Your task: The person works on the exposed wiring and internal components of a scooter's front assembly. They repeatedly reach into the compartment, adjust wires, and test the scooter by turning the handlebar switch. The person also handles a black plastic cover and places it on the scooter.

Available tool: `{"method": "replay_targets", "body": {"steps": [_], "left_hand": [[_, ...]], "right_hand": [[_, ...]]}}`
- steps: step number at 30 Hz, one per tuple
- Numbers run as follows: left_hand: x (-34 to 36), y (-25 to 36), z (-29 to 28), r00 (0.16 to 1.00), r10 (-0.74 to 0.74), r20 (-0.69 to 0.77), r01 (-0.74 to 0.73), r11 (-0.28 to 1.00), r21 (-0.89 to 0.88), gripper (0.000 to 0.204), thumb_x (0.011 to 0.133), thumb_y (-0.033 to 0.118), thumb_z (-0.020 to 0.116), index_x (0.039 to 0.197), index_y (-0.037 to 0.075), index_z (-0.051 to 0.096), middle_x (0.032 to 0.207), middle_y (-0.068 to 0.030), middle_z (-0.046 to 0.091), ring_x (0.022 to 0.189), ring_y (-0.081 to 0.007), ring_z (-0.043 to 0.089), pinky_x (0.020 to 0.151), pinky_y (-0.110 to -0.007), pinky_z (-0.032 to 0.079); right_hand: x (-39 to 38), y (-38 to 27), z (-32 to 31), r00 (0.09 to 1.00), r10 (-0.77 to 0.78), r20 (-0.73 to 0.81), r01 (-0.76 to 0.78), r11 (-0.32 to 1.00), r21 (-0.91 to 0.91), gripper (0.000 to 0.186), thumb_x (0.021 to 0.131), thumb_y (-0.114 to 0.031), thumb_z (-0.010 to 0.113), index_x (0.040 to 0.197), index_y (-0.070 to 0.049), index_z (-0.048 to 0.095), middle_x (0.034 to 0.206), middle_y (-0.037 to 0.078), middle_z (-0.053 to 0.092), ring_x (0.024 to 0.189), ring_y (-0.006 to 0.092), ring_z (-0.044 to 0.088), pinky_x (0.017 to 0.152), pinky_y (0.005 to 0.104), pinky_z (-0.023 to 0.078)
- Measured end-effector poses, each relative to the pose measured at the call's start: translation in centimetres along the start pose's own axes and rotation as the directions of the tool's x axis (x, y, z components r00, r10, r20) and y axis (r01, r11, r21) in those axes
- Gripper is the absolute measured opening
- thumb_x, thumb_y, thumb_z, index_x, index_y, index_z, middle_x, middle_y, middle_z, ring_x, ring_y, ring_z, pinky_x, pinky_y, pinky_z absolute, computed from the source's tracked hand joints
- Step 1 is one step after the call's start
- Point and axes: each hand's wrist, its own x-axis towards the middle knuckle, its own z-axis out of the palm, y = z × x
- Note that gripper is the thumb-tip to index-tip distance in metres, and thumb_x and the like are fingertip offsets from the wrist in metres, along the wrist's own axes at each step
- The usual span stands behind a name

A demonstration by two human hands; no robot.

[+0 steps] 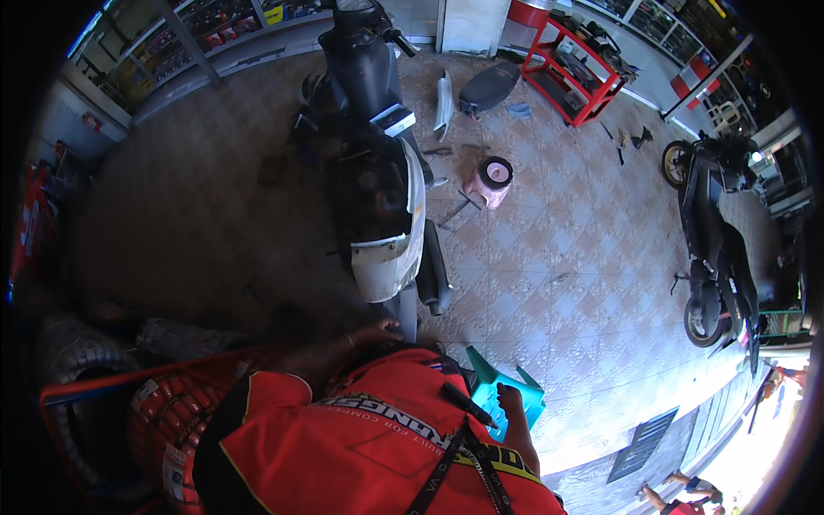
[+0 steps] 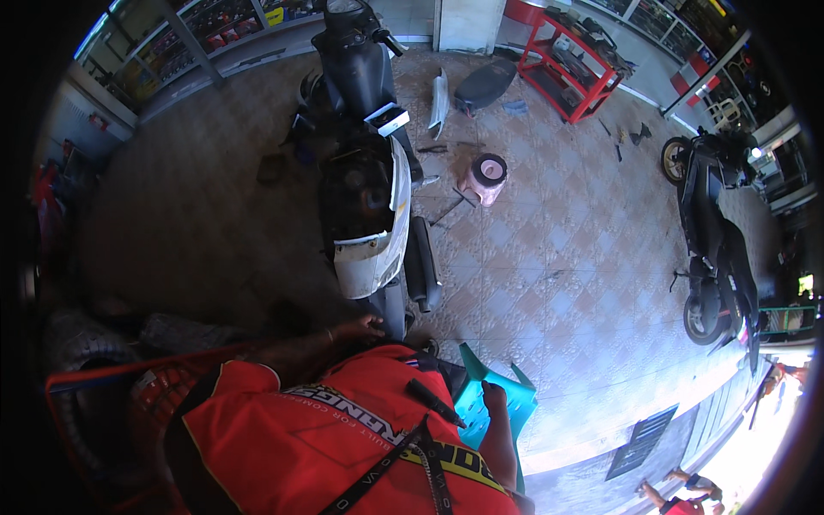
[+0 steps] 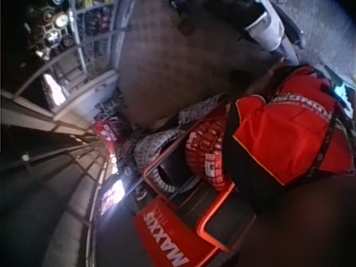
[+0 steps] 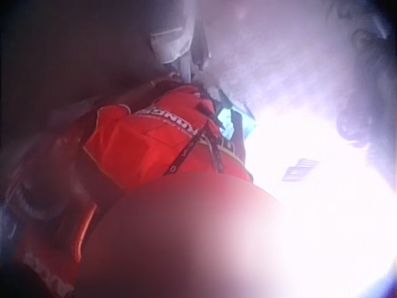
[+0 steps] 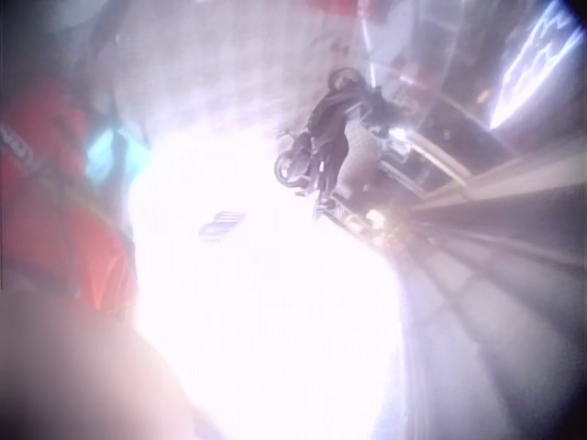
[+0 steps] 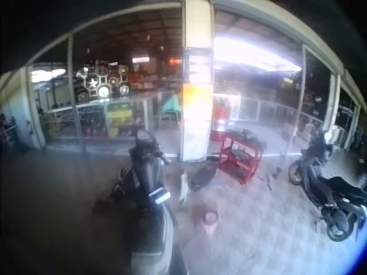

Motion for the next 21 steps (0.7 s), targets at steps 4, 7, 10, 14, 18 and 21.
{"method": "replay_targets", "body": {"steps": [4,7,10,14,18,21], "left_hand": [[0.9,-0.2,-1.3,0.998,0.004,0.069,0.000,0.998,-0.058,0.085,0.078,0.030,0.083,0.144,0.008,0.034,0.103,-0.0104,0.064,0.082,-0.0164,0.062,0.069,-0.033,0.053],[1.2,-0.8,-2.0,0.997,-0.047,0.062,0.052,0.996,-0.075,0.084,0.078,0.030,0.082,0.144,0.010,0.034,0.108,-0.0113,0.065,0.084,-0.0174,0.063,0.072,-0.034,0.054],[1.2,-1.3,-2.4,0.997,-0.051,0.052,0.054,0.996,-0.076,0.083,0.078,0.029,0.082,0.144,0.012,0.035,0.111,-0.0125,0.065,0.086,-0.0185,0.064,0.074,-0.036,0.054],[1.0,-1.4,-1.5,1.000,-0.015,-0.004,0.014,0.978,-0.207,0.082,0.078,0.028,0.083,0.143,0.013,0.036,0.109,-0.0127,0.063,0.086,-0.0207,0.064,0.075,-0.037,0.054],[1.8,-1.2,-0.2,0.989,-0.021,-0.147,-0.018,0.966,-0.257,0.081,0.078,0.025,0.082,0.143,0.014,0.035,0.110,-0.0129,0.063,0.089,-0.0226,0.063,0.078,-0.037,0.054],[2.9,-1.7,0.6,0.991,-0.039,-0.131,-0.005,0.946,-0.323,0.080,0.079,0.023,0.081,0.144,0.012,0.035,0.121,-0.0149,0.058,0.096,-0.0233,0.063,0.081,-0.035,0.054]], "right_hand": [[-2.5,-3.7,-1.5,0.996,0.083,0.032,-0.087,0.988,0.131,0.046,0.090,-0.044,0.057,0.088,0.000,0.071,0.073,0.014,0.068,0.064,0.0267,0.063,0.064,0.0411,0.048],[-3.5,-6.1,-1.6,0.981,0.159,0.113,-0.184,0.945,0.269,0.042,0.091,-0.040,0.059,0.080,0.000,0.068,0.064,0.006,0.059,0.051,0.0139,0.051,0.049,0.0340,0.041],[-3.0,-7.8,-1.2,0.989,0.057,0.135,-0.065,0.996,0.053,0.044,0.092,-0.042,0.056,0.088,0.000,0.070,0.079,0.015,0.068,0.067,0.0285,0.063,0.063,0.0406,0.048],[-0.4,-8.6,-2.5,0.980,-0.035,0.198,0.079,0.973,-0.218,0.048,0.094,-0.044,0.050,0.099,-0.002,0.071,0.102,0.025,0.067,0.102,0.0435,0.061,0.088,0.0480,0.046],[4.7,-8.8,-6.3,0.919,-0.253,0.303,0.339,0.898,-0.279,0.041,0.094,-0.040,0.052,0.094,-0.004,0.070,0.088,0.019,0.066,0.084,0.0361,0.061,0.074,0.0442,0.047],[10.8,-8.6,-9.9,0.926,-0.196,0.322,0.266,0.945,-0.190,0.044,0.091,-0.043,0.059,0.099,-0.001,0.069,0.076,0.008,0.065,0.060,0.0165,0.057,0.052,0.0336,0.045]]}}
